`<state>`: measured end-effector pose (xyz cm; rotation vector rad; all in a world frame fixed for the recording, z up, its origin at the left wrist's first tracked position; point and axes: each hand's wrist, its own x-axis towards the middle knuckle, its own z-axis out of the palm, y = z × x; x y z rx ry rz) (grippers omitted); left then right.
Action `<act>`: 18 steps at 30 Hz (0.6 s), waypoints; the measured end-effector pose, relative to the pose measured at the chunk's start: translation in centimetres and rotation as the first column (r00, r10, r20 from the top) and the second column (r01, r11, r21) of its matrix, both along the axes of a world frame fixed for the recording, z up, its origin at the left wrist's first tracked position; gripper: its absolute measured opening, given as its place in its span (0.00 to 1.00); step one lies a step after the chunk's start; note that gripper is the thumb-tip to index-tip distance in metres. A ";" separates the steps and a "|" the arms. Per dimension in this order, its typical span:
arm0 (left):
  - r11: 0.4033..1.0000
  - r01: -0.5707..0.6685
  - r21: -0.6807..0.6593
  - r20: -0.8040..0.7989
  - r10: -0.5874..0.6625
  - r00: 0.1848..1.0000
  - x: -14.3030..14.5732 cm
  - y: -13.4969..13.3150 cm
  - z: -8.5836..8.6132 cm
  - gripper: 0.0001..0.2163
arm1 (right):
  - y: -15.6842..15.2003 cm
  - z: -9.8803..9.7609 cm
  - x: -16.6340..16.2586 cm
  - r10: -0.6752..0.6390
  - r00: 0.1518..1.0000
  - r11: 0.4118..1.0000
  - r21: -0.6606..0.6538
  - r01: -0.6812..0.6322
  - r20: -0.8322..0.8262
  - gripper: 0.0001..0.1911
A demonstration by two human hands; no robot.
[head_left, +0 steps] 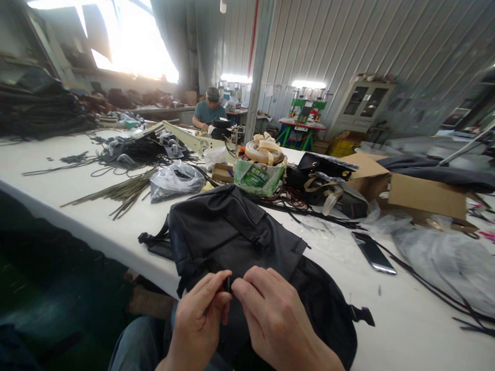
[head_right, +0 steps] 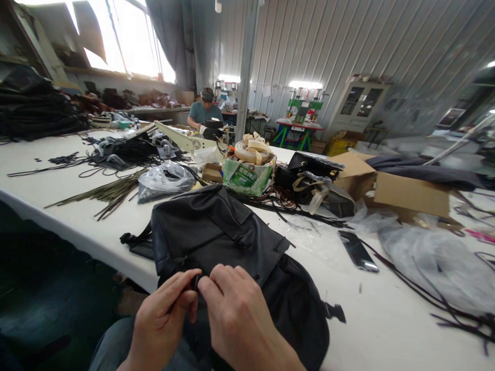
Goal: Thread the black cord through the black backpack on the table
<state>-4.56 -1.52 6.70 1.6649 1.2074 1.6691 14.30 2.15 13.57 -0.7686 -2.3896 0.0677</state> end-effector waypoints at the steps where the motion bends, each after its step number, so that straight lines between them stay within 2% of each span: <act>1: 1.000 0.004 0.005 -0.008 -0.004 1.000 0.0 0.0 -0.1 0.17 | 0.0 0.0 -0.1 0.001 1.000 1.000 0.004 -0.001 0.009 0.10; 5: 1.000 0.004 0.023 -0.015 -0.004 1.000 0.1 -0.1 -0.3 0.17 | 0.0 -0.4 -0.3 -0.011 1.000 0.999 0.031 0.010 0.024 0.09; 11: 1.000 -0.015 0.011 -0.010 0.015 1.000 0.1 -0.1 0.0 0.15 | 0.0 -0.8 -0.5 -0.001 0.999 1.000 0.029 0.002 -0.051 0.11; 18: 0.998 0.023 0.066 -0.048 -0.019 0.999 0.0 -0.2 -0.1 0.20 | 0.1 -2.3 -0.8 0.006 0.987 0.997 -0.070 -0.017 -0.158 0.09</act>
